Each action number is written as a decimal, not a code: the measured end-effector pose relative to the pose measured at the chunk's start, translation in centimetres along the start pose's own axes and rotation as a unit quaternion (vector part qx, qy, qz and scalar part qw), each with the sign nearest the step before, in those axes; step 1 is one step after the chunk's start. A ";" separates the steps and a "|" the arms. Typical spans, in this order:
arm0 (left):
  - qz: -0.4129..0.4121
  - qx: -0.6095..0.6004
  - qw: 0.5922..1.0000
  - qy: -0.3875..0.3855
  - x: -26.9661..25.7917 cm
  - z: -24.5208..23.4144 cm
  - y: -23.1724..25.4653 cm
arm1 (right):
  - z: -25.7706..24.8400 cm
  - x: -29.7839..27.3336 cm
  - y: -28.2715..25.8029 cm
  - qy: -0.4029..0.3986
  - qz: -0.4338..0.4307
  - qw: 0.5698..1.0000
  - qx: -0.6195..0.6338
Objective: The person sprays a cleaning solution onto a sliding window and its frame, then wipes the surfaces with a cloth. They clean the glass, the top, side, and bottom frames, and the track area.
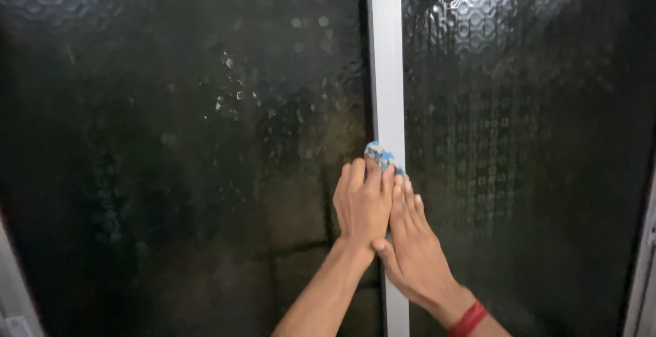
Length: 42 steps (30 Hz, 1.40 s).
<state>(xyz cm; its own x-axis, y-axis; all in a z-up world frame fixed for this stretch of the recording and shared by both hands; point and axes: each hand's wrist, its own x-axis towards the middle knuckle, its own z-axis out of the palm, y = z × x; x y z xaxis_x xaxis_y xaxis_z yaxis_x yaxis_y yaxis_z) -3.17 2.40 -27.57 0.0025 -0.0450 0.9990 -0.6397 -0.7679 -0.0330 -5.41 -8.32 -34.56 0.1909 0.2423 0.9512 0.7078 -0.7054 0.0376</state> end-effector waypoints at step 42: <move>0.007 0.067 0.996 -0.061 -4.4 -0.6 0.4 | 1.4 -3.9 0.7 0.001 -0.022 1.000 0.007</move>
<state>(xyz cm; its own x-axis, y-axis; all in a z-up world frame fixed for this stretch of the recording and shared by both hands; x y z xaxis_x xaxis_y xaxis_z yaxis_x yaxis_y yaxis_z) -3.88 2.65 -32.00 0.0936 -0.1273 0.9874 -0.5313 -0.8452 -0.0586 -4.70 -8.87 -38.69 0.1585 0.2719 0.9492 0.7250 -0.6846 0.0751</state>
